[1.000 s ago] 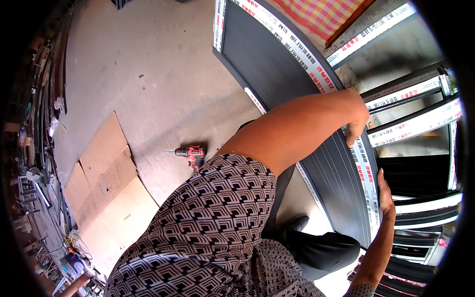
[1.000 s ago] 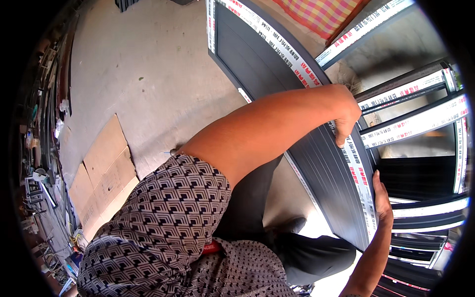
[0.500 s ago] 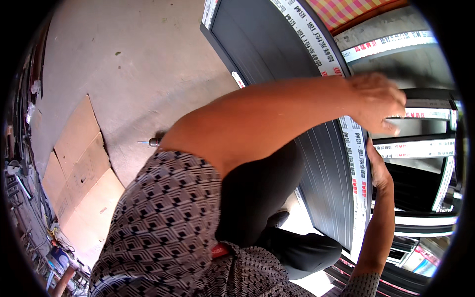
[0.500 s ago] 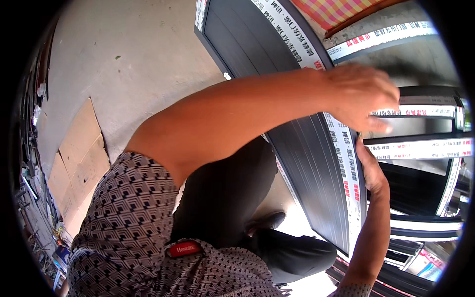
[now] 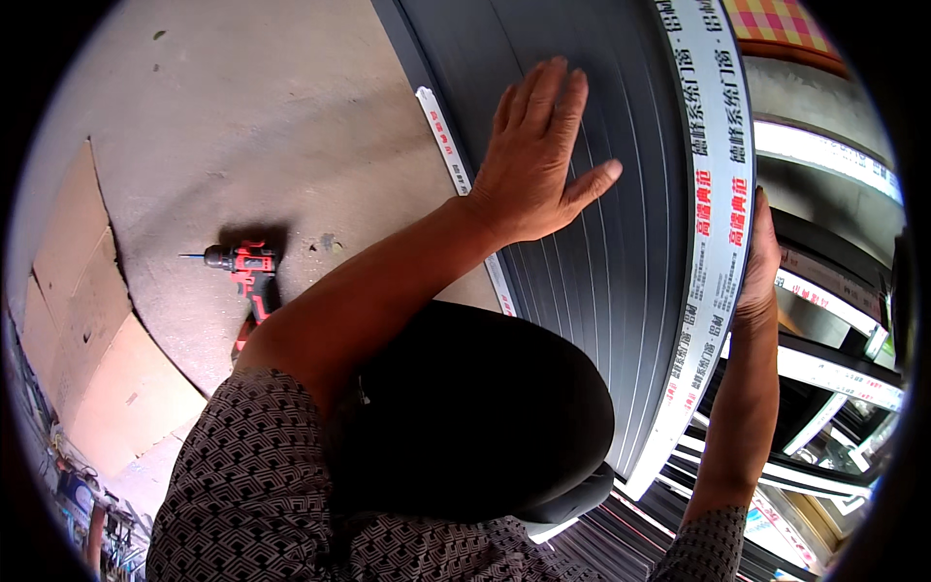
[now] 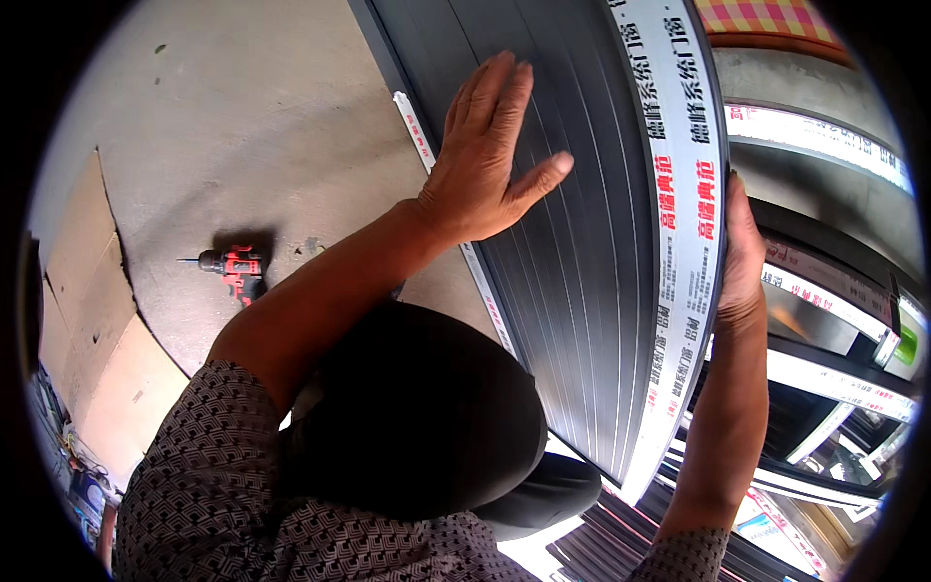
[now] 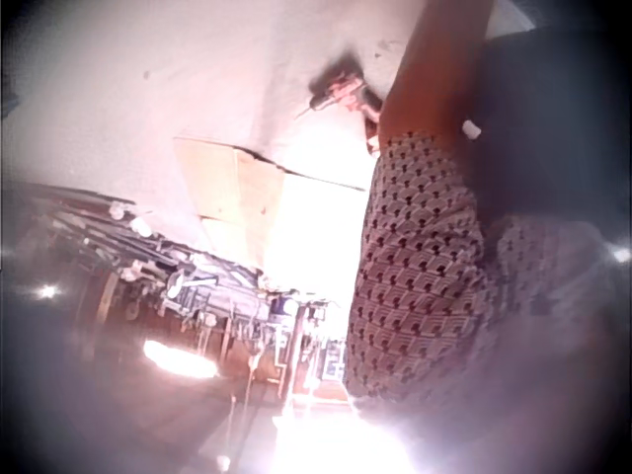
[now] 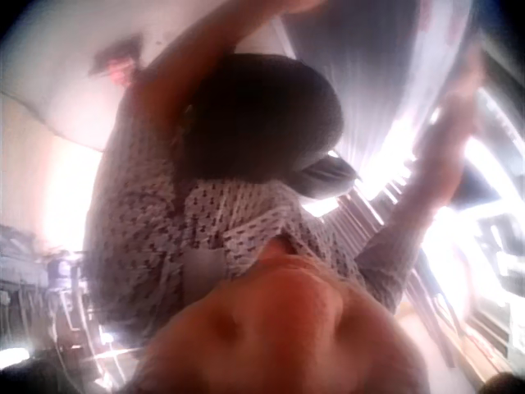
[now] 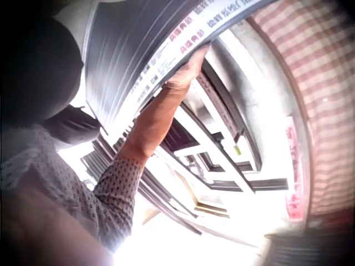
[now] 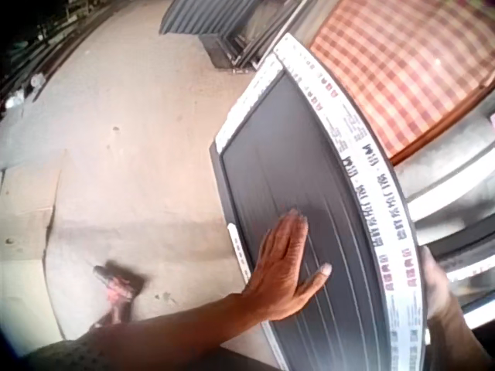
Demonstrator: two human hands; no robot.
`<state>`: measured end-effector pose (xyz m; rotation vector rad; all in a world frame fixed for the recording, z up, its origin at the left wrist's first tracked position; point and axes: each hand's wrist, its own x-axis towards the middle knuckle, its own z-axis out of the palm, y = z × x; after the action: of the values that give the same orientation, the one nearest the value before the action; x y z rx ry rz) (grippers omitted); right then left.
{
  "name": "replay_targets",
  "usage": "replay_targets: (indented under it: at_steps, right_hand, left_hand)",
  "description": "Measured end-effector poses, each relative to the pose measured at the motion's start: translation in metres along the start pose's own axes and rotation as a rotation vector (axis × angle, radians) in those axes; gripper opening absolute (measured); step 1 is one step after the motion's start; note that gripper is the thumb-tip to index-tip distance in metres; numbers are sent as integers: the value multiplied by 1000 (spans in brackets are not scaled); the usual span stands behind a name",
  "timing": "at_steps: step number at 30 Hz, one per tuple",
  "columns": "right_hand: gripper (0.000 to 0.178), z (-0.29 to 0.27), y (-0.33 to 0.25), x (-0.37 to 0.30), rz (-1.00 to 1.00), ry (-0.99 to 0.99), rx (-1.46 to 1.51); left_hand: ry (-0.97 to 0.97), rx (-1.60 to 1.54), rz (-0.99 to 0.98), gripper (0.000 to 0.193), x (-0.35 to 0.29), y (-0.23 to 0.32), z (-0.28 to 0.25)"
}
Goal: The person assembles a window frame by inserting a dark gray profile into a larger frame structure. They use a cordless drill to secure the profile with screws at multiple points along the edge. The person adjusts the frame and profile to ensure proper alignment before fastening.
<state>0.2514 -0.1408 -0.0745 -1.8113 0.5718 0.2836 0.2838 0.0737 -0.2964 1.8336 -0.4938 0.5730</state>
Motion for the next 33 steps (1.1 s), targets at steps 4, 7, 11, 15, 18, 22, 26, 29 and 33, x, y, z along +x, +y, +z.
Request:
replay_targets:
  at_steps: [4,7,11,15,18,22,26,29,33]
  right_hand:
    - [49,-4,14,12,-227,-23,-74]
    - [49,-19,20,19,-428,-76,-337]
    - [45,-25,22,24,-619,-41,-620]
    - [40,-23,21,22,-503,-101,-438]
    - [47,-13,15,18,-279,-35,-177]
    - [60,-12,15,22,-135,14,24]
    - [57,-9,13,19,-154,12,56]
    - [57,1,11,18,-162,4,64]
    - [58,-7,14,19,-219,-26,25]
  left_hand:
    - [-56,0,-52,102,-11,2,10]
    - [-84,-7,-95,103,-17,-1,15]
    - [-74,-29,-98,105,-16,-3,18]
    - [-109,4,-59,104,-10,7,13]
    - [-107,-28,13,102,-8,12,13]
    - [-95,-8,18,102,-8,14,15]
    - [-128,29,30,107,-8,15,13]
    - [-149,4,7,110,-8,16,14]
    - [-156,-6,-3,110,-10,16,13]
